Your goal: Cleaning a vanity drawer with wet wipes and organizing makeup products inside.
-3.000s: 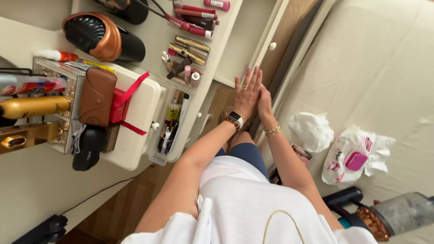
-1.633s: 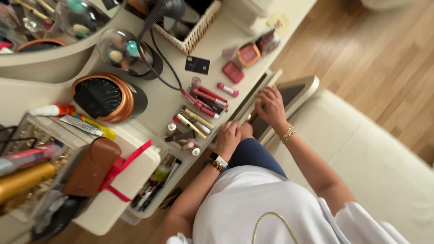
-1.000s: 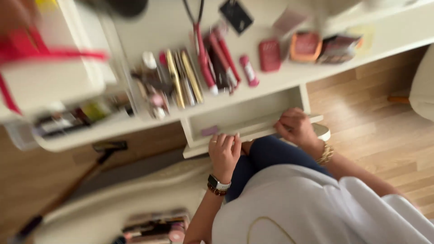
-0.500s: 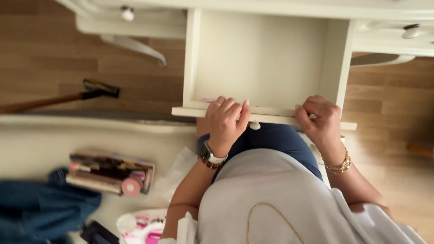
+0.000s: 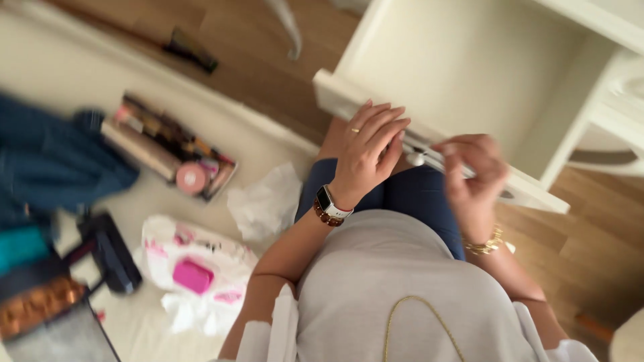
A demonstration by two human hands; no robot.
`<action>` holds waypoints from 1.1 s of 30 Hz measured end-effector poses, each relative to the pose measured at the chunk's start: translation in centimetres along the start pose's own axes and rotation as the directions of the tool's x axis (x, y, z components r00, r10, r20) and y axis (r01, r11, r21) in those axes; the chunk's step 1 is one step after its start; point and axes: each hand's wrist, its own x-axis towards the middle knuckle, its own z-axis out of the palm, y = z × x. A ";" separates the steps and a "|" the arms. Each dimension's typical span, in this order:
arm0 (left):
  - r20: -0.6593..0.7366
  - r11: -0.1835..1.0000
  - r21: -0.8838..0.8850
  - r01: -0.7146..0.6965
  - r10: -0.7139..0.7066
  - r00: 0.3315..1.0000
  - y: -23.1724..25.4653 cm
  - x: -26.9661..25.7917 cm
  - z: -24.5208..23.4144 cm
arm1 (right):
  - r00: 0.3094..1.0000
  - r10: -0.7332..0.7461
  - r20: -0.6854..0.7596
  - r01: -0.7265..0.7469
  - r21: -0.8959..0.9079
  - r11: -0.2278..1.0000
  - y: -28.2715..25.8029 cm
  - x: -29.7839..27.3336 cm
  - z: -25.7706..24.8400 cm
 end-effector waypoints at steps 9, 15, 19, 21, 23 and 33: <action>-0.208 0.899 0.203 0.388 -0.348 0.914 -5.0 -12.1 -8.5 | 0.798 -0.371 0.475 0.146 0.444 0.884 -2.0 -0.7 17.1; -0.516 0.474 0.486 0.734 -0.522 0.679 -7.4 -19.6 -15.6 | 0.494 -0.308 0.813 -0.058 0.385 0.921 3.1 -5.4 30.1; -0.506 0.229 0.588 0.776 -0.644 0.573 -9.1 -23.3 -16.9 | 0.479 -0.541 0.691 0.277 0.467 0.840 3.7 -6.7 33.0; -0.367 0.233 0.444 0.865 -0.834 0.413 -10.6 -25.4 -16.7 | 0.352 -0.297 0.888 0.333 0.177 0.926 3.6 -6.6 33.6; -0.350 0.329 0.293 0.898 -0.837 0.421 -10.2 -24.2 -17.5 | 0.389 -0.347 0.853 0.284 0.248 0.926 4.9 -6.7 33.8; -0.178 0.635 -0.467 0.615 -0.749 0.639 -4.2 -12.9 -17.2 | 0.417 -0.341 0.843 -0.741 0.532 0.409 -0.7 -1.5 25.0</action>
